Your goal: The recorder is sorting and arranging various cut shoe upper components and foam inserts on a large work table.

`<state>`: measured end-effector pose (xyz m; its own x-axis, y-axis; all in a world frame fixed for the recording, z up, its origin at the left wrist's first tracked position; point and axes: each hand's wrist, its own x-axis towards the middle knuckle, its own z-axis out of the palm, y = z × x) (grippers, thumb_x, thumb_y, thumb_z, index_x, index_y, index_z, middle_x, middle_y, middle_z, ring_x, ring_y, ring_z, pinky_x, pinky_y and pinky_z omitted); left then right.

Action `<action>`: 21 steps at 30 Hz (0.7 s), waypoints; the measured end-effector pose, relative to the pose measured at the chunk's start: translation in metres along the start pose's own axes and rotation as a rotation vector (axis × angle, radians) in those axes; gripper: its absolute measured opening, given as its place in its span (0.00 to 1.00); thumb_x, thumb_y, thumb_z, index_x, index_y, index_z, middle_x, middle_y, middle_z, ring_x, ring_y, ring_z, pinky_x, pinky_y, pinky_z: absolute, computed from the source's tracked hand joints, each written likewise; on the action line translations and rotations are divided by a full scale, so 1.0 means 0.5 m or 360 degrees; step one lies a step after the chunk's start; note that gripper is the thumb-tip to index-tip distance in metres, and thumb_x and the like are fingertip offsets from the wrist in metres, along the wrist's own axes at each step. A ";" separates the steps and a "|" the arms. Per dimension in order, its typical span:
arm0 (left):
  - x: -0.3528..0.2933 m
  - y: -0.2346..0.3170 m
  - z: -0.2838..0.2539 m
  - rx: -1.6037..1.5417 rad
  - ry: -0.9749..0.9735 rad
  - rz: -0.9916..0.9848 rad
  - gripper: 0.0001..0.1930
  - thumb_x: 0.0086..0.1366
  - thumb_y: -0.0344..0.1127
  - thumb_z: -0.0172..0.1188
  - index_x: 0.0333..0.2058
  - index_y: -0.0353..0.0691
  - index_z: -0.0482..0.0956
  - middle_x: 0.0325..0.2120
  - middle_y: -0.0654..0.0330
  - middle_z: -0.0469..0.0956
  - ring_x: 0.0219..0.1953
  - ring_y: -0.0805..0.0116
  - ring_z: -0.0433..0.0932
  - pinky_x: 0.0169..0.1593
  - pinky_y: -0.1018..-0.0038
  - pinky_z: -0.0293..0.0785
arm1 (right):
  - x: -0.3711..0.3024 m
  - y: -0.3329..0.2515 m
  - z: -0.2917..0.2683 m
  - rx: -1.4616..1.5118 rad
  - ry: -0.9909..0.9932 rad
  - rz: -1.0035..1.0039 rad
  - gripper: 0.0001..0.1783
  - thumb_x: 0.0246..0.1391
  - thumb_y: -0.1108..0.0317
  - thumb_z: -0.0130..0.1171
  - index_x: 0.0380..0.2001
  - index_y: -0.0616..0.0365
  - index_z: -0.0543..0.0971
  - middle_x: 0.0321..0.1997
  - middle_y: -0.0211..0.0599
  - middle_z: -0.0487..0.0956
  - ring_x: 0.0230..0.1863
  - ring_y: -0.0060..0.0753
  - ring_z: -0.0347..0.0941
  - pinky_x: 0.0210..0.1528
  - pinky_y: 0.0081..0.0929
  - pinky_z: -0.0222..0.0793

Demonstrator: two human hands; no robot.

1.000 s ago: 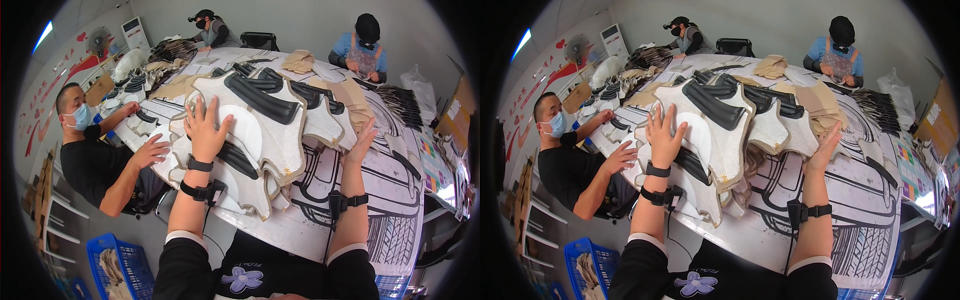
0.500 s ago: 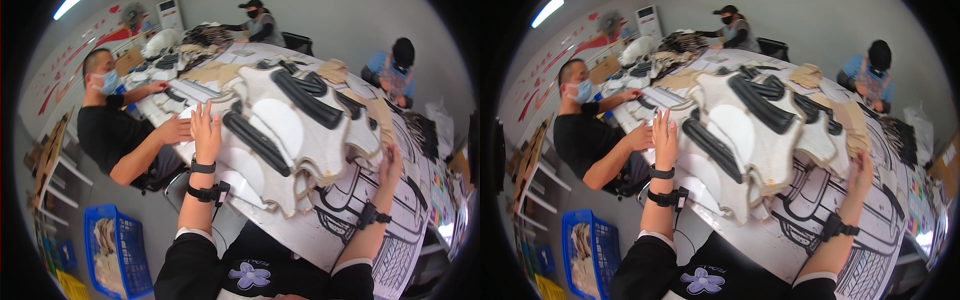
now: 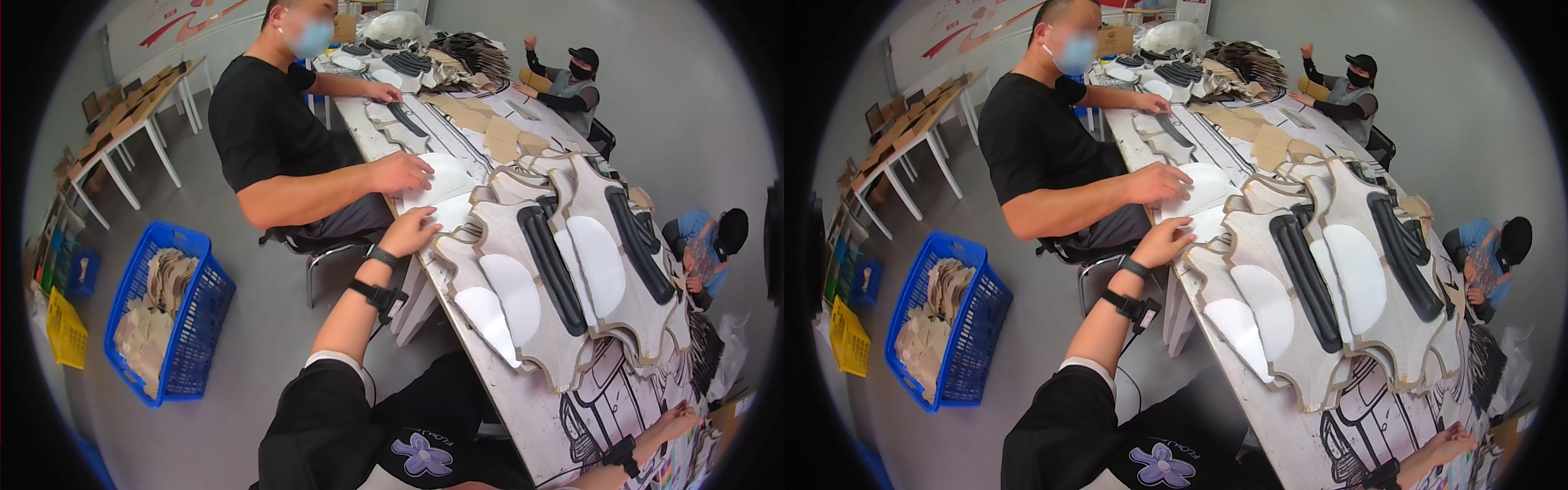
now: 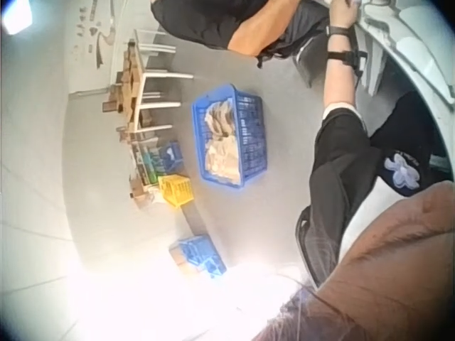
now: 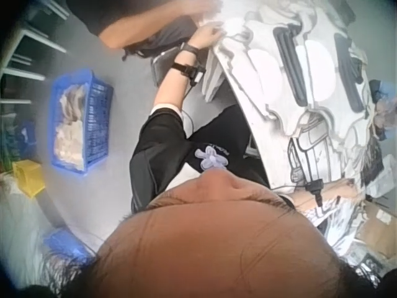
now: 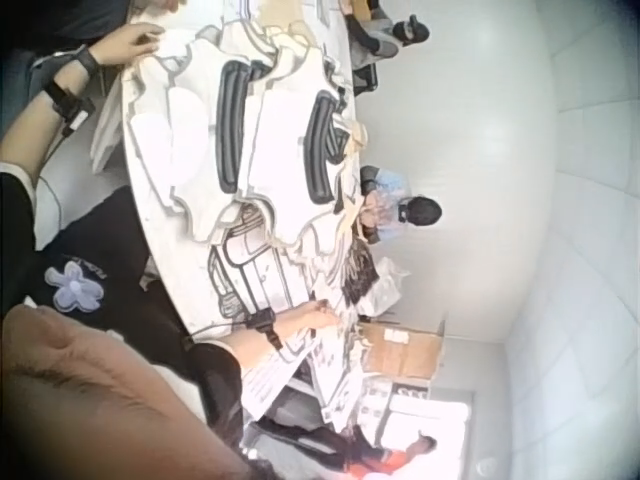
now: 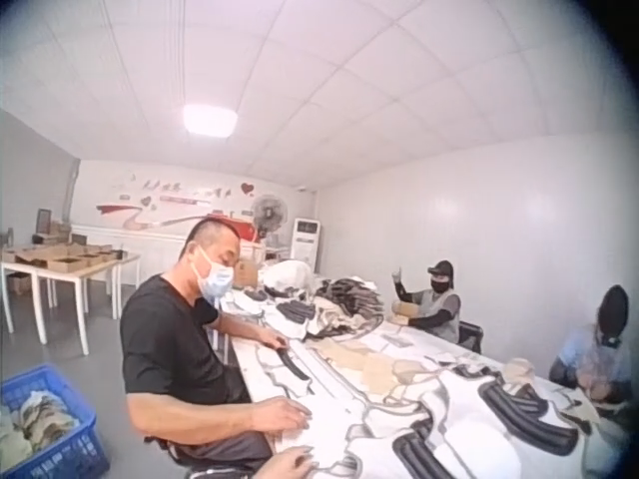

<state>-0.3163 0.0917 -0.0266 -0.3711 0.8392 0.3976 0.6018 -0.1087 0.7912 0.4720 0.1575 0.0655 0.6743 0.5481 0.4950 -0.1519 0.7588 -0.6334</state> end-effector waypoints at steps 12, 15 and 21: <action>0.157 0.021 0.057 0.0586 -0.0664 -0.0149 0.40 0.42 0.58 0.66 0.48 0.33 0.68 0.44 0.41 0.67 0.45 0.49 0.71 0.48 0.69 0.68 | -0.127 -0.150 0.072 -0.0043 -0.0394 0.0110 0.28 0.63 0.53 0.31 0.15 0.58 0.65 0.17 0.33 0.61 0.28 0.32 0.63 0.46 0.31 0.62; 0.159 0.043 0.050 0.0588 -0.0639 -0.0153 0.37 0.42 0.57 0.67 0.44 0.33 0.69 0.39 0.42 0.72 0.42 0.50 0.73 0.46 0.68 0.69 | -0.155 -0.171 0.081 -0.0216 -0.0141 0.0105 0.26 0.63 0.55 0.34 0.14 0.57 0.63 0.17 0.33 0.61 0.27 0.31 0.63 0.44 0.30 0.63; 0.173 0.041 0.085 0.0598 -0.0432 -0.0145 0.33 0.40 0.52 0.69 0.39 0.31 0.73 0.37 0.42 0.74 0.40 0.49 0.74 0.43 0.66 0.71 | -0.172 -0.164 0.057 -0.0291 0.0034 0.0185 0.25 0.63 0.57 0.34 0.14 0.57 0.63 0.17 0.33 0.62 0.25 0.30 0.61 0.41 0.28 0.64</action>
<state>-0.3061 0.1847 0.0042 -0.2660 0.9508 0.1591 0.8082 0.1300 0.5743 0.4056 0.0580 0.0919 0.6755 0.6191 0.4006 -0.0970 0.6132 -0.7840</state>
